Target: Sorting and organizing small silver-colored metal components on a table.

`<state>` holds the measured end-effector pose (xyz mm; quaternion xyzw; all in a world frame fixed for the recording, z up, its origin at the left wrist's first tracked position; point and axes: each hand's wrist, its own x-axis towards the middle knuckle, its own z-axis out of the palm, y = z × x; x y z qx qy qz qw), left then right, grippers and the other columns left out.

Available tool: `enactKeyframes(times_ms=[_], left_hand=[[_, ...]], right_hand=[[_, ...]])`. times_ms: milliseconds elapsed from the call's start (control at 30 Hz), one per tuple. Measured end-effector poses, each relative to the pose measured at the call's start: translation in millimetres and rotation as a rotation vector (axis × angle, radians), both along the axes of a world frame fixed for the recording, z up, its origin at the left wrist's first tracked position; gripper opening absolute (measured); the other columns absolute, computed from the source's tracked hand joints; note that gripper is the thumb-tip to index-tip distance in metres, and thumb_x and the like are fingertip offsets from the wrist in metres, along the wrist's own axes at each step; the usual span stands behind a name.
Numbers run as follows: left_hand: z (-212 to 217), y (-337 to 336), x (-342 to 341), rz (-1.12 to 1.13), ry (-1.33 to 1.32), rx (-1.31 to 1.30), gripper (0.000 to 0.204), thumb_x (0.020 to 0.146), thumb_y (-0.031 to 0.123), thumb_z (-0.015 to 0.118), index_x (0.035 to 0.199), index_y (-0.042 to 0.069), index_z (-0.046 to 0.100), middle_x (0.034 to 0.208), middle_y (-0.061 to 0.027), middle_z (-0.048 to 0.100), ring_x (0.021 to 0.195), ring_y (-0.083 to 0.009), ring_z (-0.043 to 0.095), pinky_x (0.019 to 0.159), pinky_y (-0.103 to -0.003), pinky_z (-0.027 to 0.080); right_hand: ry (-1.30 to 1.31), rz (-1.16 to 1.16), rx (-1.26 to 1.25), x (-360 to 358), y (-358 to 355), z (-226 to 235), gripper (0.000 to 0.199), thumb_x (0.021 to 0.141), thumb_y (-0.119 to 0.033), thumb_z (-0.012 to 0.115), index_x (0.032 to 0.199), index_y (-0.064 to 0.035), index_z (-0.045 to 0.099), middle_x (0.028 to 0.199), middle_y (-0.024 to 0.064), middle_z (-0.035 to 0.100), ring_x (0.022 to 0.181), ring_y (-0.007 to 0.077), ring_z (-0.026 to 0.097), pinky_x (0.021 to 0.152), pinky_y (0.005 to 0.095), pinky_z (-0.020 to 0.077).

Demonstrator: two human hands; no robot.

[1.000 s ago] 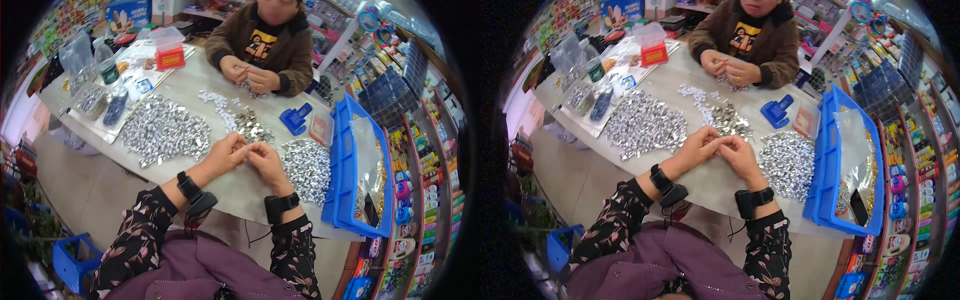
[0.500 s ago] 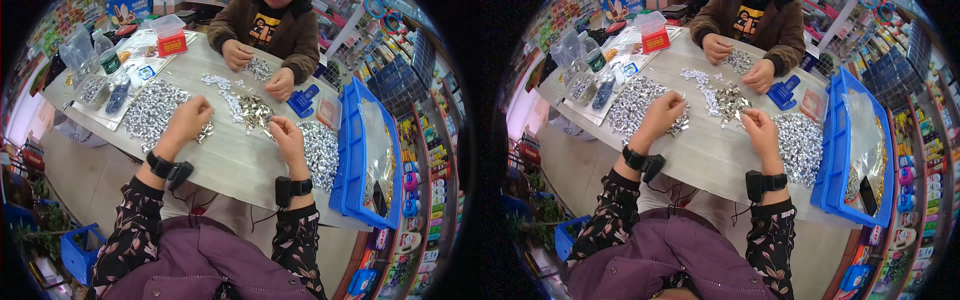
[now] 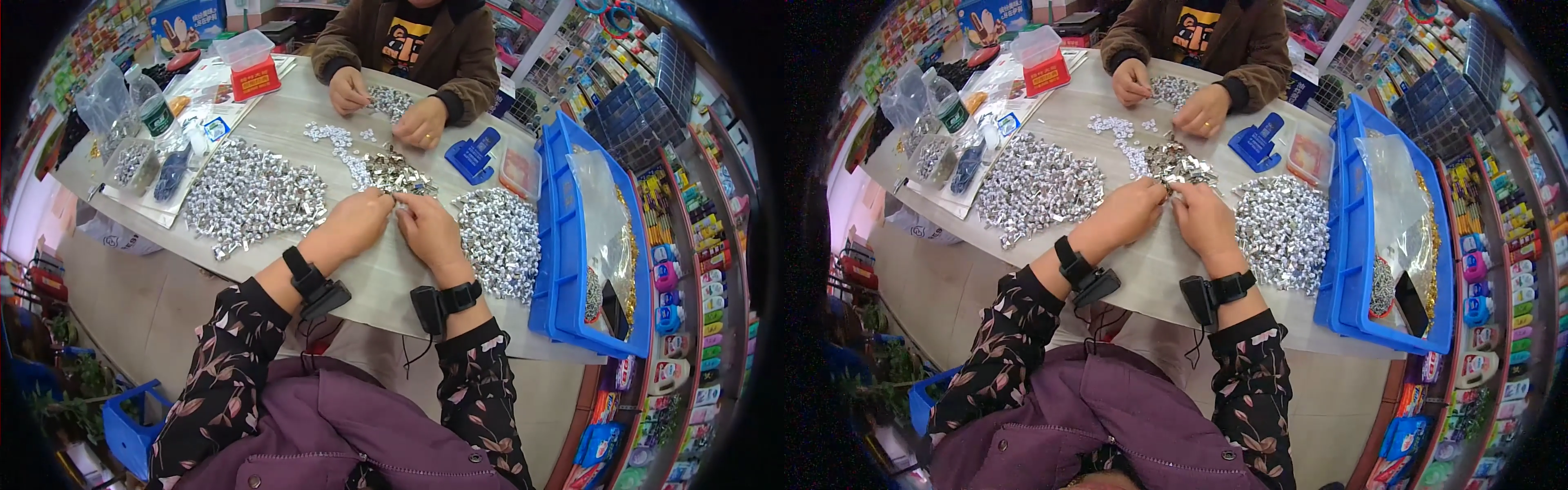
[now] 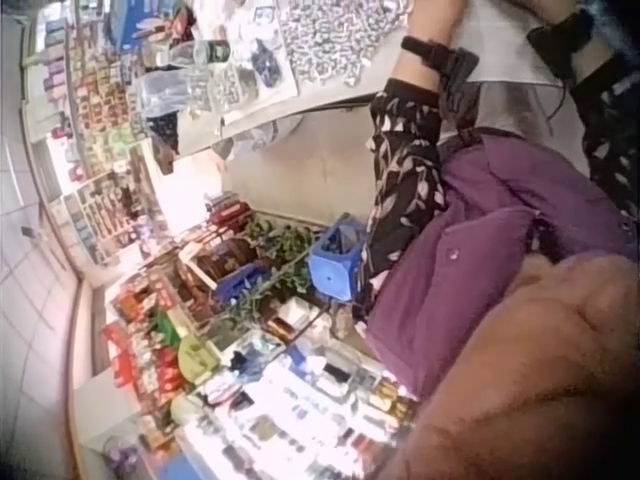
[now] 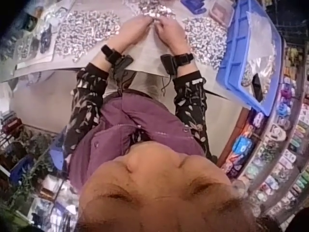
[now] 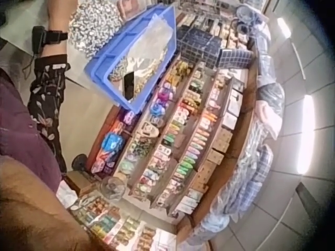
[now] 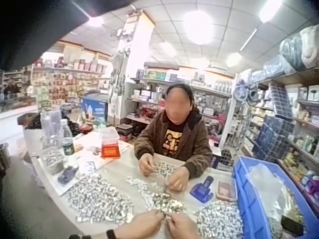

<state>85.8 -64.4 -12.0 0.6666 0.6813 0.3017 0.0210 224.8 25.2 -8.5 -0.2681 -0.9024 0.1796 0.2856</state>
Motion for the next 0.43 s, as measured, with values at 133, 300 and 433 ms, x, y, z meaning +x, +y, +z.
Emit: enactKeyframes(times_ms=[133, 300, 433], left_hand=[[-2, -2, -3, 0.008, -0.014, 0.007, 0.011, 0.078, 0.01, 0.055, 0.083, 0.001, 0.055, 0.083, -0.0173, 0.057, 0.078, -0.0353, 0.057, 0.068, -0.043, 0.046], [8, -7, -8, 0.062, -0.125, -0.032, 0.012, 0.077, 0.013, 0.057, 0.08, 0.001, 0.056, 0.079, -0.0185, 0.058, 0.077, -0.0355, 0.058, 0.068, -0.041, 0.047], [14, -12, -12, 0.134, -0.543, -0.037, 0.018, 0.077, 0.017, 0.06, 0.084, 0.002, 0.058, 0.085, -0.0215, 0.061, 0.079, -0.0362, 0.06, 0.072, -0.039, 0.048]], right_hand=[[-0.059, -0.028, 0.055, -2, -5, 4, 0.018, 0.08, -0.024, 0.06, 0.094, -0.0147, 0.063, 0.078, 0.0089, 0.058, 0.074, 0.0279, 0.059, 0.061, 0.0377, 0.0469], [-0.069, -0.038, -0.08, 0, -4, 9, 0.019, 0.079, -0.025, 0.062, 0.094, -0.0123, 0.063, 0.08, 0.0086, 0.06, 0.073, 0.0251, 0.06, 0.062, 0.0356, 0.0473], [-0.068, -0.087, -0.158, -3, -1, 8, 0.024, 0.078, -0.025, 0.064, 0.095, -0.0078, 0.063, 0.084, 0.0096, 0.064, 0.073, 0.0184, 0.062, 0.064, 0.0318, 0.0482]])
